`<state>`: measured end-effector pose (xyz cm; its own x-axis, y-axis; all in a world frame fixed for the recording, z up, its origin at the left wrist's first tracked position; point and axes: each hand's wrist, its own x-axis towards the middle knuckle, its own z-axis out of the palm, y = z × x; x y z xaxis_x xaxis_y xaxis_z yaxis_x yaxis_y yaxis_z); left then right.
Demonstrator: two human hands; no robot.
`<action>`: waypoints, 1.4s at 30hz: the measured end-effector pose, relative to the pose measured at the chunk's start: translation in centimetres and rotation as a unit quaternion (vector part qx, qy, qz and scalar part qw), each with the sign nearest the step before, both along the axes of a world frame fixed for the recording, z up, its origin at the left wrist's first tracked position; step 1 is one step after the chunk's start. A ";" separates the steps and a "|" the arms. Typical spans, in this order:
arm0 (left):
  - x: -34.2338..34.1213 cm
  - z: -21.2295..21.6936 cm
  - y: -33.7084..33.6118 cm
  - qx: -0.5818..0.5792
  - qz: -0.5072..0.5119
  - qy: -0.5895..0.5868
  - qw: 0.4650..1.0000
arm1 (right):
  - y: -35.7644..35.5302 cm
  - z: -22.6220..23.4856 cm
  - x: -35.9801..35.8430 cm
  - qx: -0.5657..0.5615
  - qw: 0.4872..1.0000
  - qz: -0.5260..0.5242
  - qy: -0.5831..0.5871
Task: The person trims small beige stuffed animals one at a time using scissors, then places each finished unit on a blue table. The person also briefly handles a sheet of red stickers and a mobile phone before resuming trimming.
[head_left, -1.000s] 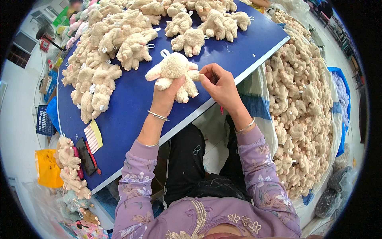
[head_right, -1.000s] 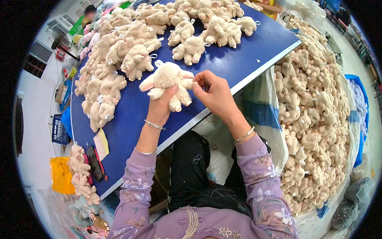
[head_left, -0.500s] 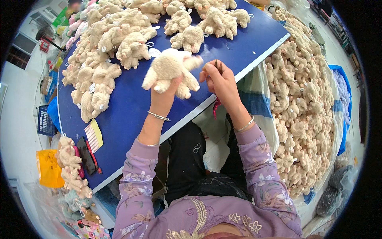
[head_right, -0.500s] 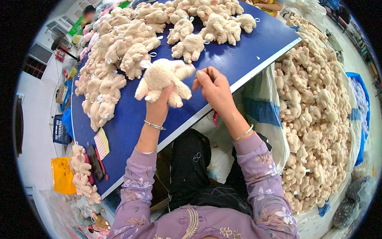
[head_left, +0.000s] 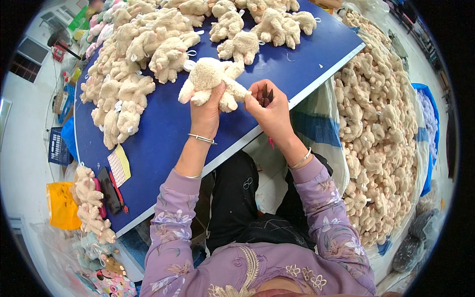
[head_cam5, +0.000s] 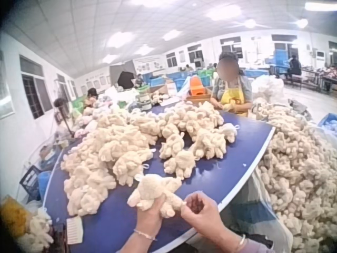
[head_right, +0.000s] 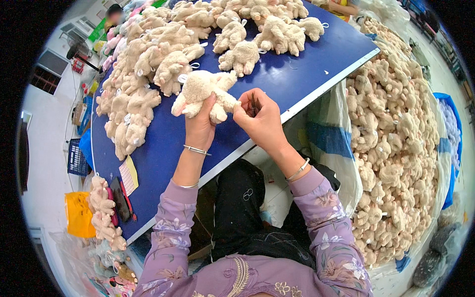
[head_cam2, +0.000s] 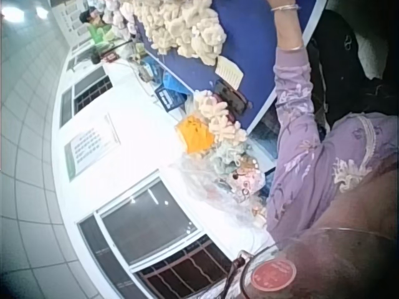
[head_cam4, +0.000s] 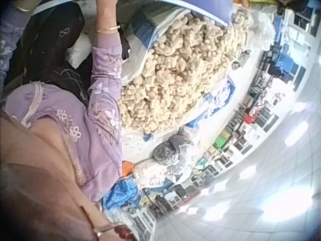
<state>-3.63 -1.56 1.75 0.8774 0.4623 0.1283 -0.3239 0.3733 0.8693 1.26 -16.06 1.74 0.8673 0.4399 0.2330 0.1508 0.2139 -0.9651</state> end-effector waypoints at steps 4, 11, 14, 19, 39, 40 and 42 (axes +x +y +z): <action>0.4 -0.4 0.0 0.036 0.037 -0.021 0.998 | 0.3 0.0 -0.2 -0.011 0.999 0.051 0.006; 0.6 -1.0 0.1 0.051 0.044 -0.004 0.998 | 0.8 -0.8 0.1 -0.048 0.998 0.046 0.018; 0.5 -0.8 0.2 0.079 -0.005 0.030 0.996 | 0.5 -0.6 0.4 -0.063 0.995 0.056 0.044; 0.7 -1.0 1.5 0.206 -0.069 -0.062 0.974 | -4.0 1.1 4.2 0.162 0.975 -0.072 0.132; 0.5 -0.9 3.5 0.414 0.049 0.209 0.885 | 0.2 -1.5 3.9 -0.017 0.998 0.009 0.068; 0.4 -0.6 2.9 0.422 0.013 0.171 0.890 | 0.5 -1.9 4.1 -0.052 0.998 -0.015 0.025; 0.1 0.3 1.6 0.326 -0.091 0.164 0.927 | 0.6 -2.4 4.3 -0.083 0.992 -0.066 -0.064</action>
